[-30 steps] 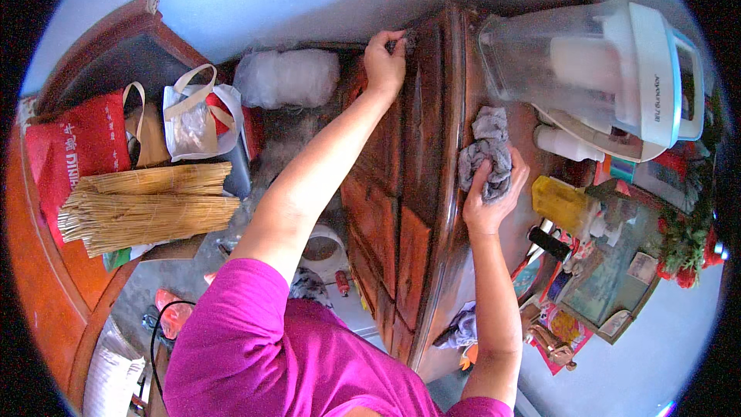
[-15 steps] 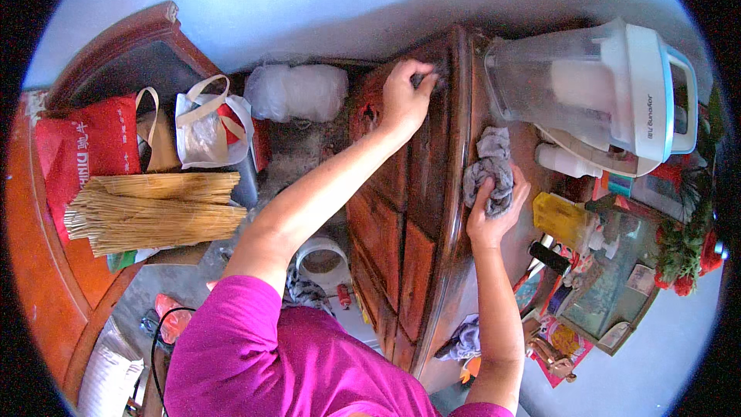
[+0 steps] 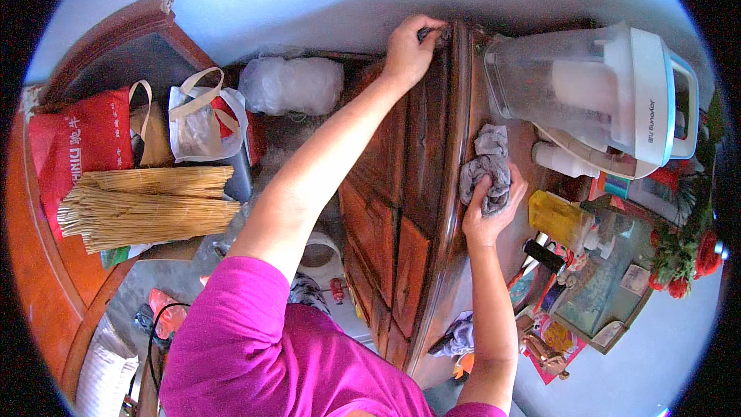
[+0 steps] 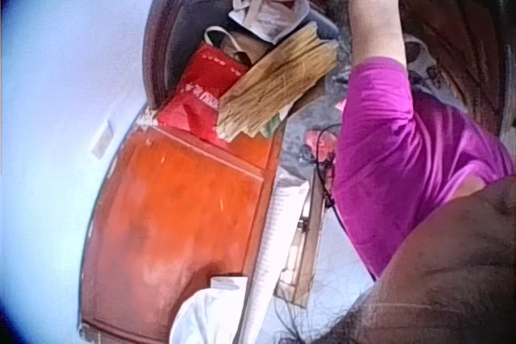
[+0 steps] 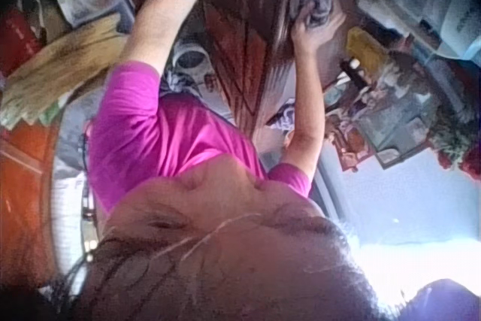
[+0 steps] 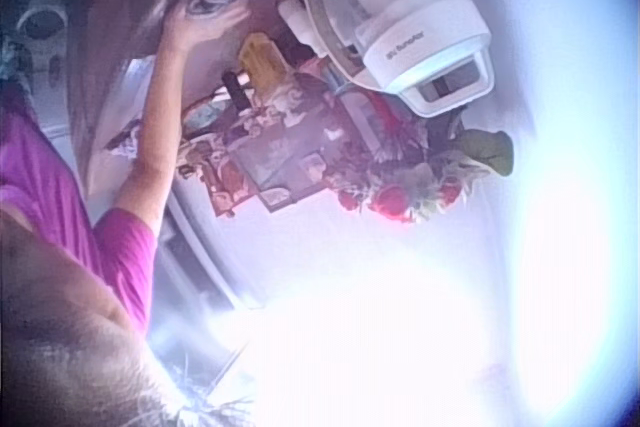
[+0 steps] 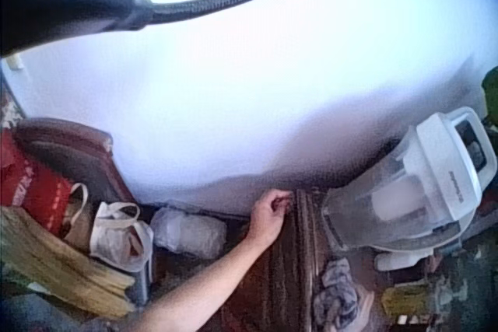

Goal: The person sits on the floor and scrubs a wooden cabinet door using a steel wool pad and a cloth, repeatedly dipping the pad into a bucket of water. They wipe the cabinet surface and edges, occasionally moving items on top of the cabinet to reach different areas.

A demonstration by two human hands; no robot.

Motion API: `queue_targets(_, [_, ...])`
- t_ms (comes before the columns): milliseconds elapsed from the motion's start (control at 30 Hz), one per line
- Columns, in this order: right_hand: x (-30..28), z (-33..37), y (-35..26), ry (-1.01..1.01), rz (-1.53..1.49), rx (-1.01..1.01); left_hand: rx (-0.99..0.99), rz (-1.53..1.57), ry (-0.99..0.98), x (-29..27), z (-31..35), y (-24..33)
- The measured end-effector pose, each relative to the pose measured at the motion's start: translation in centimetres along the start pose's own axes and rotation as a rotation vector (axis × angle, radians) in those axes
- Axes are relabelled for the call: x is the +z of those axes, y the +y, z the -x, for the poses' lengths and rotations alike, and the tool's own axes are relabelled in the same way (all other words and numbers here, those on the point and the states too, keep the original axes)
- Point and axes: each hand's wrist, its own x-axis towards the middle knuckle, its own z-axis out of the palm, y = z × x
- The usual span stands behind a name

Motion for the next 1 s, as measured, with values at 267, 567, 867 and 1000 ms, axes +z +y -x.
queue_targets(267, [-0.6,-0.1,1.0,-0.018,0.028,-0.053,-0.167,-0.093,-0.150,-1.5,0.3,-2.5])
queue_targets(567, [-0.2,-0.3,0.1,-0.038,-0.035,-0.047,-0.109,-0.378,-0.229,-3.9,0.9,-7.5])
queue_targets(867, [-0.1,-0.3,0.1,-0.011,-0.008,-0.045,-0.180,-0.350,-0.187,-3.8,1.4,-6.5])
queue_targets(1000, [-0.1,-0.2,0.5,-0.012,0.014,-0.051,-0.189,-0.143,0.015,-1.0,1.8,-1.0])
